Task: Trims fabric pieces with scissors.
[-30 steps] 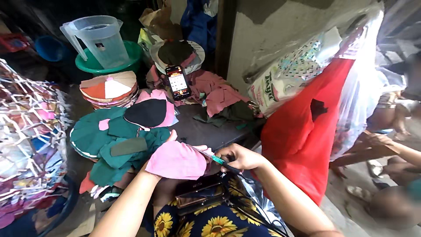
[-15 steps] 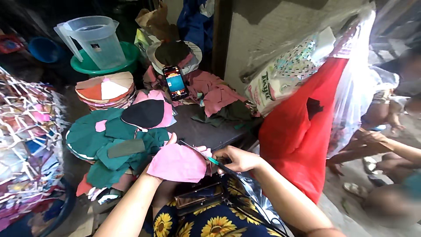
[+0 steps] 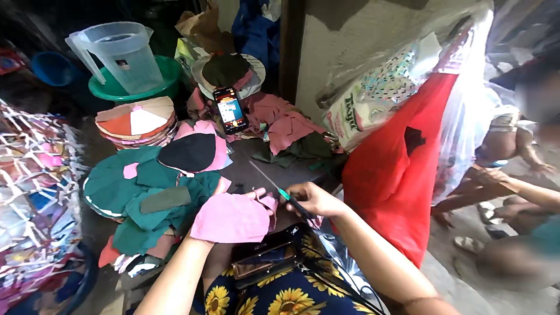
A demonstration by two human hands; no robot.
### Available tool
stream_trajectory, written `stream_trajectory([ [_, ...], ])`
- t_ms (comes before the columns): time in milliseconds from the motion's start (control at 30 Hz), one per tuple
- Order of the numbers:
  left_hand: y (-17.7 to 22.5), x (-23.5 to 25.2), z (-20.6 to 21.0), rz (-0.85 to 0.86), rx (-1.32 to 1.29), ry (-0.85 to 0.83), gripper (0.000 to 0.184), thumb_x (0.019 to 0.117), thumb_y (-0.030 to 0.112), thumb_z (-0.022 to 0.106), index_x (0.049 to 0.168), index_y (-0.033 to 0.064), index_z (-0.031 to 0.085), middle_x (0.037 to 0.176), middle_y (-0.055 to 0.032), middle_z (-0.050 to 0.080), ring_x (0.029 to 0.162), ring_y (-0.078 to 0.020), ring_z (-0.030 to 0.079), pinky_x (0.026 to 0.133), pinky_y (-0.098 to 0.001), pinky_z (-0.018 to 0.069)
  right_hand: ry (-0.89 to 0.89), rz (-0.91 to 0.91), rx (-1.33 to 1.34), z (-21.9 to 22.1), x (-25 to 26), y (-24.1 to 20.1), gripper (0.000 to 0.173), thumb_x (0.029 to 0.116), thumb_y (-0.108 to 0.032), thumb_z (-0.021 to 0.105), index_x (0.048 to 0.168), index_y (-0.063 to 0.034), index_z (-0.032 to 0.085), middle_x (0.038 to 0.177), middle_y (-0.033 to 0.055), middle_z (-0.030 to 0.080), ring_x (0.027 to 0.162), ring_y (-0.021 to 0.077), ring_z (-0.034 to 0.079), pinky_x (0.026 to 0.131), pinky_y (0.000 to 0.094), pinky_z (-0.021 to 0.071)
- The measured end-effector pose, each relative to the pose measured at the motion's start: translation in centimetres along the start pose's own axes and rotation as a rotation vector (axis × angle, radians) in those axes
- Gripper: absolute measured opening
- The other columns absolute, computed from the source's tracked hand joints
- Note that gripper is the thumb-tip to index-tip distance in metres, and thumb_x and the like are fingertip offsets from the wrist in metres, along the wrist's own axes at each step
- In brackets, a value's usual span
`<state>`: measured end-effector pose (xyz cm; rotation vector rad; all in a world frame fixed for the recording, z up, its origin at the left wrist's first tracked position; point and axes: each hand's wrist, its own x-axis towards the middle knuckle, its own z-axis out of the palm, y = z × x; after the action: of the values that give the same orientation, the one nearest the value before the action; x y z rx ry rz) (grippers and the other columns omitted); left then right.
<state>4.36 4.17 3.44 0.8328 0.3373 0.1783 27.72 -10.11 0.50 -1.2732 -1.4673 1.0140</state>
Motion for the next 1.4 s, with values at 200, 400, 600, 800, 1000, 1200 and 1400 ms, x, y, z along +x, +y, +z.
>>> stream_trajectory([
  [200, 0.3, 0.3, 0.2, 0.166, -0.088, 0.229, 0.080, 0.1032, 0.058, -0.007, 0.153, 0.0072, 0.030, 0.134, -0.0121, 0.059, 0.118, -0.0195, 0.061, 0.095, -0.0373, 0.0537, 0.281, 0.071, -0.390, 1.0, 2.2, -3.1, 0.039, 0.0997, -0.027, 0.064, 0.126, 0.0024, 0.064, 0.100, 0.0146, 0.073, 0.089, 0.0198, 0.070, 0.086, 0.0386, 0.0565],
  [400, 0.2, 0.4, 2.4, 0.444, 0.028, 0.214, 0.083, 0.1025, 0.046, -0.011, 0.136, 0.0005, 0.050, 0.116, -0.0111, 0.066, 0.104, -0.0155, 0.064, 0.090, -0.0311, 0.0535, 0.369, 0.063, -0.583, 5.1, 3.8, -6.2, 0.040, 0.0976, -0.017, 0.063, 0.134, -0.0004, 0.063, 0.107, 0.0205, 0.074, 0.103, 0.0368, 0.070, 0.094, 0.0543, 0.0526],
  [600, -1.6, 1.9, -0.7, 0.534, -0.268, -0.105, 0.083, 0.0997, 0.065, 0.005, 0.156, 0.0082, 0.027, 0.144, -0.0178, 0.054, 0.134, -0.0309, 0.053, 0.107, -0.0462, 0.0483, 0.568, 0.169, -0.249, 5.7, 2.9, -4.1, 0.038, 0.0984, -0.023, 0.065, 0.126, 0.0026, 0.063, 0.098, 0.0127, 0.073, 0.081, 0.0163, 0.071, 0.076, 0.0338, 0.0580],
  [800, -2.2, 3.4, 1.0, 0.444, -0.285, -0.092, 0.084, 0.0994, 0.065, -0.002, 0.158, 0.0092, 0.022, 0.141, -0.0185, 0.055, 0.128, -0.0304, 0.058, 0.101, -0.0447, 0.0524, 0.514, 0.233, 0.413, 5.1, 2.3, -3.4, 0.024, 0.0916, -0.003, 0.071, 0.113, 0.0024, 0.061, 0.085, 0.0008, 0.068, 0.071, 0.0031, 0.065, 0.066, 0.0201, 0.0554],
  [1000, -1.7, 4.2, 1.6, 0.391, -0.146, 0.119, 0.074, 0.1054, 0.048, -0.004, 0.150, 0.0022, 0.033, 0.127, -0.0142, 0.065, 0.116, -0.0239, 0.065, 0.095, -0.0385, 0.0551, 0.510, 0.143, 0.700, 5.0, 2.1, -4.9, 0.018, 0.0962, 0.002, 0.059, 0.114, 0.0006, 0.061, 0.082, -0.0008, 0.065, 0.067, 0.0053, 0.061, 0.063, 0.0225, 0.0531],
  [1200, -1.0, 5.2, 2.1, 0.359, -0.079, 0.231, 0.068, 0.1073, 0.036, 0.000, 0.118, 0.0073, 0.062, 0.098, -0.0050, 0.075, 0.092, -0.0166, 0.072, 0.081, -0.0362, 0.0614, 0.560, 0.017, 0.917, 3.2, 3.6, -8.9, 0.010, 0.1028, -0.002, 0.054, 0.112, -0.0015, 0.058, 0.084, 0.0008, 0.066, 0.064, 0.0032, 0.059, 0.058, 0.0191, 0.0509],
  [1400, -1.5, 5.5, 2.3, 0.491, 0.446, 0.579, 0.035, 0.1105, 0.017, 0.025, 0.126, 0.0009, 0.052, 0.106, 0.0011, 0.066, 0.097, -0.0042, 0.066, 0.089, -0.0256, 0.0557, 0.670, -0.080, 0.891, 2.3, 5.8, -10.8, 0.017, 0.1013, 0.001, 0.056, 0.118, 0.0045, 0.055, 0.088, 0.0042, 0.063, 0.071, 0.0042, 0.058, 0.065, 0.0199, 0.0498],
])
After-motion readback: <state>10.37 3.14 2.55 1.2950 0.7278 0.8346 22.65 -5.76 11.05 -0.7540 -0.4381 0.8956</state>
